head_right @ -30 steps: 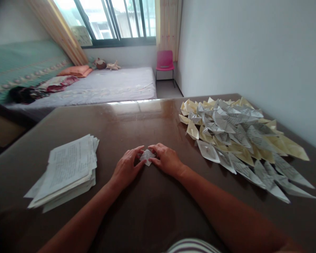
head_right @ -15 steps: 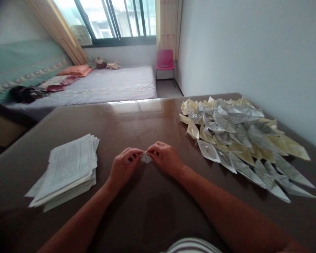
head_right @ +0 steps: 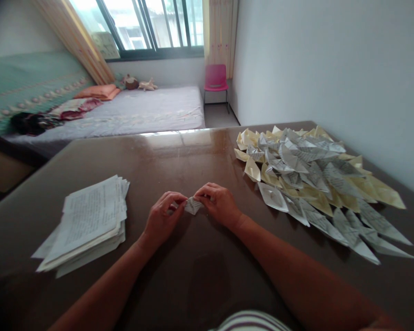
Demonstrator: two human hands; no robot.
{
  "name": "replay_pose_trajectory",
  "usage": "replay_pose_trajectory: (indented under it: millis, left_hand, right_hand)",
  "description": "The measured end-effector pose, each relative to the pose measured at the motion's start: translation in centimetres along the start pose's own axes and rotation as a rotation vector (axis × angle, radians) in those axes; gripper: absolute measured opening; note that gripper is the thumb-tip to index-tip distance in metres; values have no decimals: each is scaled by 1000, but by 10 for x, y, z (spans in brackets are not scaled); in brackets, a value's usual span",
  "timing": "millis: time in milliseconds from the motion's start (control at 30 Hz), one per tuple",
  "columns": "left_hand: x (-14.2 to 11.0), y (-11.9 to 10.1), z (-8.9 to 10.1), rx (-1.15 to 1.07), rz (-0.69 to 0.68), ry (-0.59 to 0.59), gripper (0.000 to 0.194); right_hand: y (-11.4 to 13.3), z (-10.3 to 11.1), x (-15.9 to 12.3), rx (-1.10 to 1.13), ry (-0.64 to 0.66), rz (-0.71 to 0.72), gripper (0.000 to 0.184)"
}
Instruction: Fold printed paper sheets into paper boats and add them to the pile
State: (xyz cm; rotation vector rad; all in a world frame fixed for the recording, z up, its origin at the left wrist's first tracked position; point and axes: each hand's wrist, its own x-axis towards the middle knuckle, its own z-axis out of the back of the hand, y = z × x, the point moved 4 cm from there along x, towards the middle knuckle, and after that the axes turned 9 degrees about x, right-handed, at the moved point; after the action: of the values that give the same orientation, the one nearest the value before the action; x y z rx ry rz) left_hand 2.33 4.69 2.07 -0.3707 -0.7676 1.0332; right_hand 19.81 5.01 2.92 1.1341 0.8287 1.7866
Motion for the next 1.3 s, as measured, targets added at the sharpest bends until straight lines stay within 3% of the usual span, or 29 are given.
replay_pose_trajectory:
  millis: [233, 433, 800, 967, 1167, 1300]
  left_hand:
    - [1, 2, 0, -52, 47, 9, 5]
    - [2, 9, 2, -89, 176, -32, 5]
    - [7, 20, 9, -150, 229, -223, 6]
    - [7, 18, 6, -139, 185, -137, 8]
    - [3, 7, -2, -125, -52, 43, 34]
    - [5, 12, -3, -118, -14, 57, 12]
  right_hand:
    - [-9, 3, 2, 114, -50, -51, 12]
    - [-22, 7, 2, 173, -128, -175, 16]
    - [-33, 7, 5, 677, -293, -316, 24]
    - [-33, 7, 4, 629, -260, -288, 23]
    - [-27, 2, 2, 513, -121, -239, 24]
    - [-24, 0, 2, 504, -93, -239, 26]
